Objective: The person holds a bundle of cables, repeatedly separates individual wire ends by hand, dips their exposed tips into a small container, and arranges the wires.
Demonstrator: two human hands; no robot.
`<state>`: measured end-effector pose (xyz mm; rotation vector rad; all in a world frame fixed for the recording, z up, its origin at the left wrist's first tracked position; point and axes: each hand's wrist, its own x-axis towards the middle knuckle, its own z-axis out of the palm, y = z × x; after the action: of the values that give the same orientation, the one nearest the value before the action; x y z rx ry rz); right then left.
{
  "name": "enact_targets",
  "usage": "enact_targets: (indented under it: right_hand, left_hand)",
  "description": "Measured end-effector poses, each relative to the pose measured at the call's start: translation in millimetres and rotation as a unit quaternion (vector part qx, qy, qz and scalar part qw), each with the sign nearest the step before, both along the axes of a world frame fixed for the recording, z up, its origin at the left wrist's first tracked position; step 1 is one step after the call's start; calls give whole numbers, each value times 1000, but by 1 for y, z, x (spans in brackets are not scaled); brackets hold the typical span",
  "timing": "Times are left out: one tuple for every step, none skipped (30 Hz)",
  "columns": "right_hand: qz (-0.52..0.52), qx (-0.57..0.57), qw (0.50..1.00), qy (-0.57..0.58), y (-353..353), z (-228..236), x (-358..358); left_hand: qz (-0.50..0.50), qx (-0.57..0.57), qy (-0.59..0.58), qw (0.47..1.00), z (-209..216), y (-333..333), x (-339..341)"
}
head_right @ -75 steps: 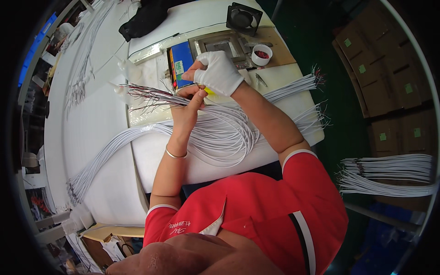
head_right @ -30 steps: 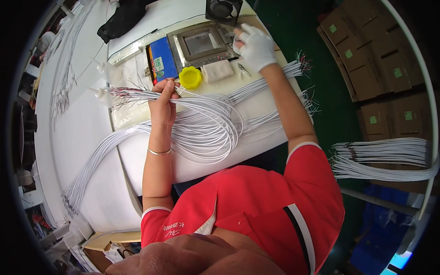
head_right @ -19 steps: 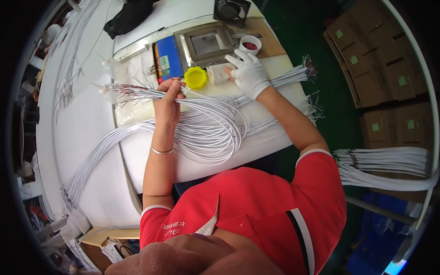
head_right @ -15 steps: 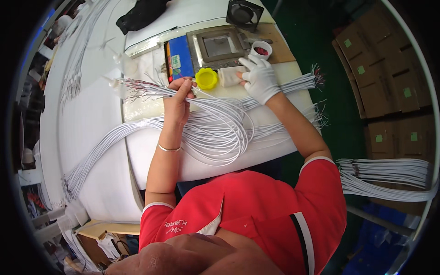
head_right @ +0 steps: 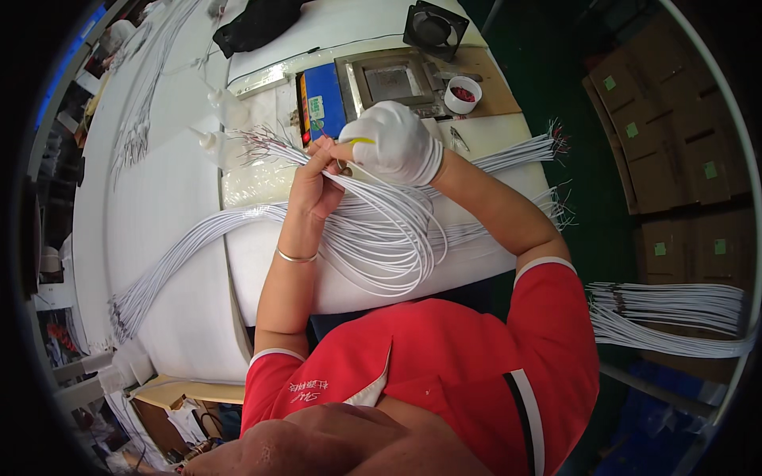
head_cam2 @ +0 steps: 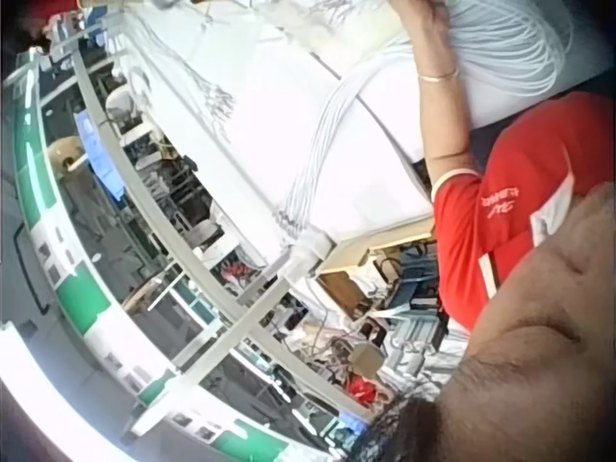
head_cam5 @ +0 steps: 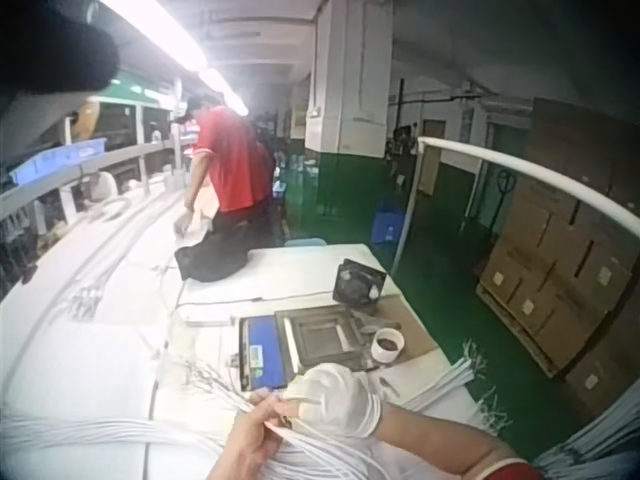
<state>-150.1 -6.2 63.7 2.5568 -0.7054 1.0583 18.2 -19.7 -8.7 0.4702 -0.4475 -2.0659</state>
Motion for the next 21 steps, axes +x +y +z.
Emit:
enact_targets:
  right_hand:
    - [10, -30, 999, 4, 0, 0, 3]
    - [7, -27, 1000, 4, -1, -1, 3]
    - [1, -12, 1000, -5, -4, -3, 0]
    - [-5, 4, 1000, -14, -8, -5, -3]
    - [-53, 12, 985, -163, -11, -21, -12]
    - [-54, 14, 985, -163, -19, -27, -16]
    - [-87, 190, 887, -411, -29, -32, -22]
    - [-112, 345, 698, -618, -37, -37, -27]
    - [-115, 344, 697, -619, -41, -42, -32]
    - [-131, 412, 671, -602, -43, -47, -39]
    - [-146, 479, 642, -581, -43, -51, -42]
    - [-148, 480, 640, -581, -43, -57, -40]
    - [-167, 475, 665, -551, -43, -64, -36]
    - [-187, 470, 688, -521, -43, -71, -35]
    - [-204, 441, 723, -491, -47, -80, -36]
    - [-206, 441, 722, -491, -47, -86, -40]
    - [-213, 431, 736, -476, -46, -86, -38]
    - [-220, 422, 750, -460, -45, -85, -35]
    - [-220, 423, 749, -461, -44, -84, -33]
    - [-230, 422, 756, -445, -44, -81, -32]
    - [-239, 420, 763, -430, -43, -80, -31]
  left_hand:
    - [-6, 5, 18, 1000, -2, 0, 1]
    - [-9, 8, 18, 1000, 3, 2, -1]
    - [-4, 16, 4, 1000, 9, 4, -2]
    - [1, 24, -9, 1000, 16, 5, -4]
    - [28, 38, -53, 997, 20, 6, -5]
    - [27, 40, -53, 997, 19, 6, -4]
    - [61, 28, -53, 996, 18, 4, -1]
    - [94, 15, -52, 994, 15, 2, 2]
    - [101, -1, -41, 994, 14, -1, 4]
    - [98, 0, -42, 994, 13, -1, 5]
    - [113, -8, -48, 992, 12, 1, 6]
    - [128, -17, -53, 990, 12, 2, 7]
    - [119, -31, -75, 989, 12, 2, 6]
    - [117, -30, -75, 990, 12, 2, 5]
    - [109, -33, -76, 991, 12, 2, 3]
    - [102, -36, -76, 991, 12, 2, 2]
    - [102, -34, -77, 991, 12, 2, 3]
    - [103, -30, -76, 991, 11, 2, 4]
    - [104, -26, -75, 991, 11, 2, 5]
    - [104, -26, -75, 991, 11, 2, 5]
    - [108, -20, -63, 992, 11, 2, 4]
